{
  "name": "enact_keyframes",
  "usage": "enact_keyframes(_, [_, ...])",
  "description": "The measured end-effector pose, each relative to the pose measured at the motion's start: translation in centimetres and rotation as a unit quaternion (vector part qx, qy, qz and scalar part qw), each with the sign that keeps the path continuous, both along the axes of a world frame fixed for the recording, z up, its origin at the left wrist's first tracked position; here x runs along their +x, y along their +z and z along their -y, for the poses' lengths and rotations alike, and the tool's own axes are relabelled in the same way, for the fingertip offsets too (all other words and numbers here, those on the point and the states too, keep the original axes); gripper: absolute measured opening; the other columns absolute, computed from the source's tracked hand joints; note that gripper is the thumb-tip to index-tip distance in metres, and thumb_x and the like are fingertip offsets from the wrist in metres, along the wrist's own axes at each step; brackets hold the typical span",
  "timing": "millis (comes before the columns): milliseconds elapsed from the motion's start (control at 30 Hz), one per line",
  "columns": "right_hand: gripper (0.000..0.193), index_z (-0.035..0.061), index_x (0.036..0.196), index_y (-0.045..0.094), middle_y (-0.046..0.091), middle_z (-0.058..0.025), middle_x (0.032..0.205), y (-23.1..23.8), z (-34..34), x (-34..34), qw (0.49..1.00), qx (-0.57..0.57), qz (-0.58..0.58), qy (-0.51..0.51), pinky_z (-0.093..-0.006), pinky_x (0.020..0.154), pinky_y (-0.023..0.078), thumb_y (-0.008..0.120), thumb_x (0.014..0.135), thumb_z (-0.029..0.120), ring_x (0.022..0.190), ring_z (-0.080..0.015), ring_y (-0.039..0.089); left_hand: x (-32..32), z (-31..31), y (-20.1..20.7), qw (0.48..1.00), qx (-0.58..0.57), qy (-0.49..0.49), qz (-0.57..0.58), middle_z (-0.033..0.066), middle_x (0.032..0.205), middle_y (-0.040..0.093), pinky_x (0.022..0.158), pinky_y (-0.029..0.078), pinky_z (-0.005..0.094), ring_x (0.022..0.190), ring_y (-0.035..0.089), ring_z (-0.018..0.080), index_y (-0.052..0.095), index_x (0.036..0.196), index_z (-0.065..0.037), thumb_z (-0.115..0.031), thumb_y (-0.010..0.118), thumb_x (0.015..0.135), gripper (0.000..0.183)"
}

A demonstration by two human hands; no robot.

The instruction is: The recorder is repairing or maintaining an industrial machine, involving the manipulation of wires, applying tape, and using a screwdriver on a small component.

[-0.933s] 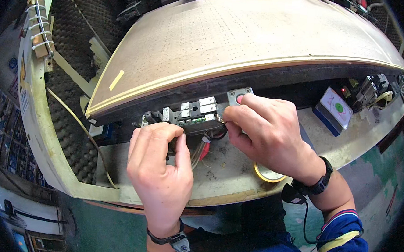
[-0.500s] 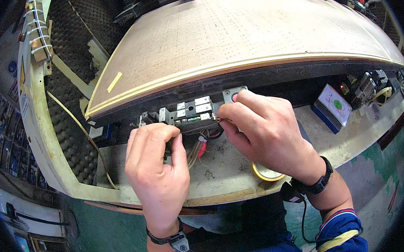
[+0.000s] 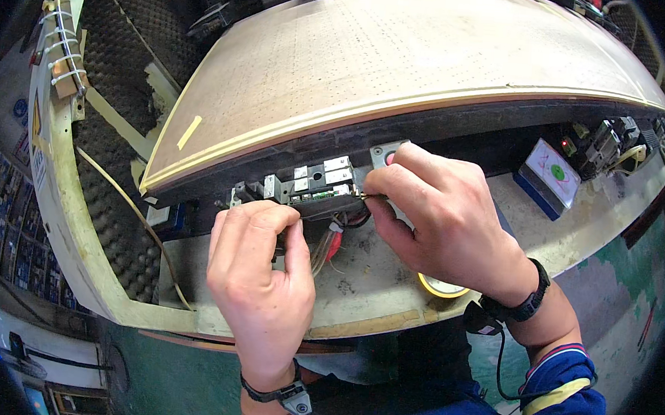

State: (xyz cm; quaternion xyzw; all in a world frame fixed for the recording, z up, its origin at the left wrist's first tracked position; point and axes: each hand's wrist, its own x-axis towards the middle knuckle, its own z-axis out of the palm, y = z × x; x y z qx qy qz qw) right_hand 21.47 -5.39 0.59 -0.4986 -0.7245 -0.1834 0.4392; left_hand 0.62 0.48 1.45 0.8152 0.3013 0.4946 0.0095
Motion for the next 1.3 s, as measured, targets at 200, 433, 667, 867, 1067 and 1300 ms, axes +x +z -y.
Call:
enact_keyframes(200, [0.021,0.0064,0.096,0.067,0.061,-0.0100,0.086,-0.1,-0.2,-0.1,1.000,-0.001,0.002,-0.008,-0.0419,0.060,0.054,0.082,0.082,0.003,0.070,-0.0305,0.067,-0.1,-0.1,-0.1,1.000,-0.002,-0.005,0.001,0.0145,0.097,0.073,0.083,0.055,0.0444,0.091,0.069,0.0351,0.073,0.098,0.000,0.014,0.080,0.081,0.024])
enact_keyframes(433, [0.021,0.0084,0.088,0.059,0.055,-0.0084,0.083,-0.5,-0.5,0.0,0.999,0.037,0.032,-0.012,-0.0419,0.059,0.055,0.080,0.084,0.008,0.067,-0.0285,0.066,-0.1,-0.1,-0.1,1.000,0.009,0.004,-0.003,0.0134,0.095,0.072,0.085,0.055,0.0373,0.090,0.071,0.0290,0.071,0.096,0.002,0.014,0.077,0.085,0.017])
enact_keyframes(667, [0.021,0.0079,0.087,0.059,0.056,-0.0090,0.083,-0.6,-0.4,0.1,0.999,0.036,0.020,-0.007,-0.0427,0.059,0.055,0.079,0.085,0.007,0.068,-0.0299,0.067,0.1,-0.1,-0.2,1.000,0.001,-0.001,0.000,0.0136,0.095,0.071,0.085,0.055,0.0373,0.090,0.071,0.0291,0.071,0.096,0.002,0.015,0.076,0.084,0.018])
enact_keyframes(867, [0.018,0.0055,0.095,0.063,0.060,-0.0121,0.086,0.2,0.3,0.7,0.999,-0.030,0.000,0.020,-0.0439,0.063,0.057,0.079,0.087,0.004,0.074,-0.0360,0.068,0.0,-0.1,-0.1,1.000,0.000,-0.005,0.000,0.0138,0.095,0.071,0.085,0.055,0.0374,0.091,0.070,0.0292,0.071,0.096,0.002,0.016,0.076,0.083,0.020])
enact_keyframes(1067, [0.015,-0.0021,0.114,0.068,0.069,-0.0143,0.097,3.4,2.8,2.6,0.964,-0.201,-0.166,0.048,-0.0374,0.077,0.057,0.071,0.099,0.000,0.085,-0.0249,0.069,-0.2,-0.3,-0.3,1.000,0.007,-0.007,0.001,0.0135,0.096,0.071,0.084,0.055,0.0400,0.090,0.069,0.0314,0.072,0.097,0.001,0.015,0.078,0.080,0.022])
enact_keyframes(1300, [0.027,-0.0034,0.124,0.072,0.076,-0.0135,0.109,8.4,4.8,4.3,0.938,-0.305,-0.088,0.138,-0.0352,0.086,0.064,0.062,0.100,-0.011,0.097,-0.0216,0.077,-0.2,-0.4,-0.4,1.000,0.009,-0.012,0.008,0.0124,0.097,0.070,0.080,0.054,0.0442,0.090,0.067,0.0341,0.075,0.098,-0.002,0.011,0.082,0.080,0.023])
